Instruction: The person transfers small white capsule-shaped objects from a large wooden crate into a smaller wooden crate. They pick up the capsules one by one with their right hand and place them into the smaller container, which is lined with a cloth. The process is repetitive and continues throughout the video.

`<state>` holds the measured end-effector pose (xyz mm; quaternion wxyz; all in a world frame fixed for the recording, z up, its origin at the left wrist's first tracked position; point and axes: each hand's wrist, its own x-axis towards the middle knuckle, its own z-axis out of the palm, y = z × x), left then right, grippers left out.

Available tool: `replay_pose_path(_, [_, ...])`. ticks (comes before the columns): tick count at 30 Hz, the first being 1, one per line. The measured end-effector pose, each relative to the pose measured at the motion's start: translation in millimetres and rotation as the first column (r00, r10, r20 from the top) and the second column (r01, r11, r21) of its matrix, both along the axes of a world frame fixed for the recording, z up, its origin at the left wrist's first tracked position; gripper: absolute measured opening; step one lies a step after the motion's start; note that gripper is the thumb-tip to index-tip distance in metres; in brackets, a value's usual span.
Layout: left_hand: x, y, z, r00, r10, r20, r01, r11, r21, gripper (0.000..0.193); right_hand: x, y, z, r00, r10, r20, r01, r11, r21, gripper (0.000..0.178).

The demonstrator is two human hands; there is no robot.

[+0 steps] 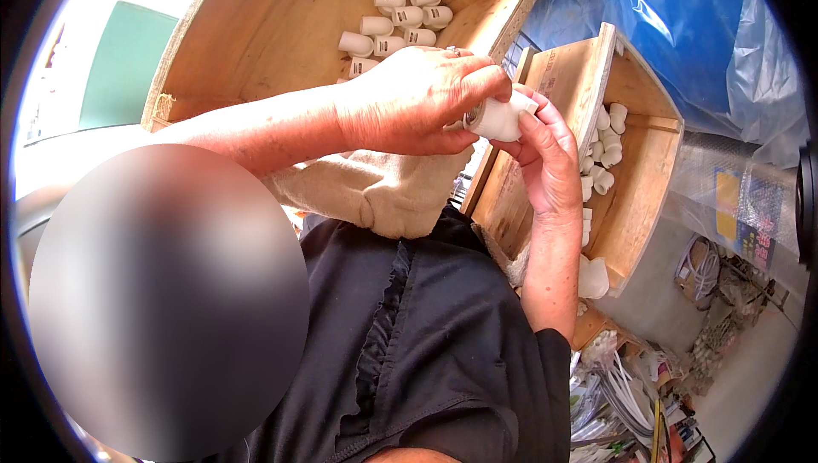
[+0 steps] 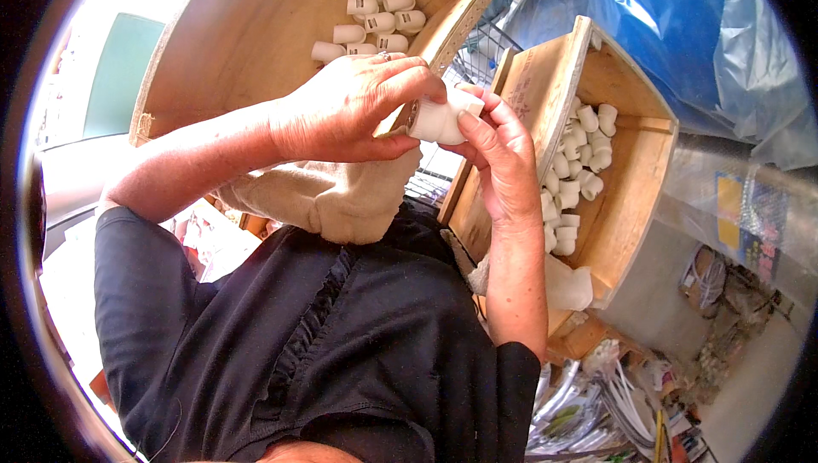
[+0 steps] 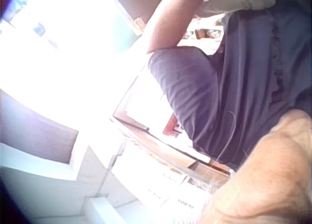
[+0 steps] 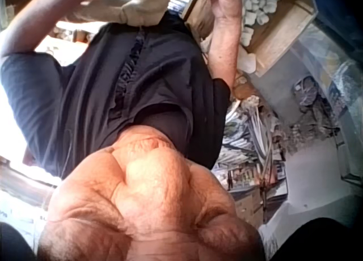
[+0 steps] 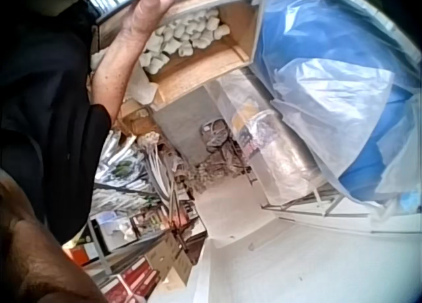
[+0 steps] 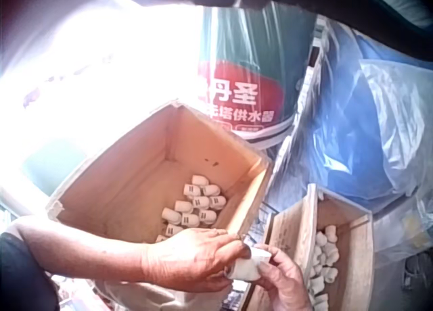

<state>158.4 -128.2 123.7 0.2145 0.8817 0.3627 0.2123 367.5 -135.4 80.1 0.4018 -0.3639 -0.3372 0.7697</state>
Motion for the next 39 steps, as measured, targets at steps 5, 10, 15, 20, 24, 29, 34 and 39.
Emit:
replay_pose_path(5, [-0.5,1.4,1.6,1.000,-0.004,0.010,0.004,1.000,-0.022,0.044,1.9,0.9,-3.7,0.998,-0.015,0.068,0.015,1.000,0.006,0.042])
replay_pose_path(10, [-1.2,-0.3,2.5,0.999,-0.010,0.038,0.010,1.000,-0.016,0.042,0.8,1.4,-2.6,0.998,0.010,0.058,-0.011,1.000,0.003,0.045])
replay_pose_path(15, [-0.6,-0.7,0.1,0.999,-0.016,0.034,0.017,1.000,-0.018,0.043,-0.9,-0.8,0.8,0.998,-0.001,0.066,0.001,1.000,0.012,0.046])
replay_pose_path(20, [-1.3,1.5,-0.6,0.999,-0.038,-0.008,0.039,0.995,0.091,0.045,-2.3,-0.8,0.5,0.998,0.024,0.056,-0.025,1.000,0.017,0.047])
replay_pose_path(24, [-2.5,3.4,-0.2,0.999,-0.048,-0.009,0.049,0.993,0.103,0.045,-2.5,-1.8,2.2,0.996,0.019,0.084,-0.021,1.000,0.018,0.047])
replay_pose_path(29, [-3.0,3.6,-1.9,0.999,-0.036,-0.003,0.036,0.990,0.136,0.043,-1.9,-0.3,0.3,0.996,0.037,0.086,-0.038,0.999,0.003,0.047])
replay_pose_path(34, [-3.2,5.1,-2.2,0.999,-0.034,-0.016,0.035,0.996,0.087,0.041,-1.8,0.1,0.1,0.996,0.047,0.082,-0.047,0.999,0.008,0.046])
replay_pose_path(39, [-4.0,3.3,-0.6,0.999,-0.008,-0.031,0.011,0.995,0.095,0.043,-0.7,1.1,0.5,0.995,0.054,0.085,-0.054,0.999,-0.006,0.045])
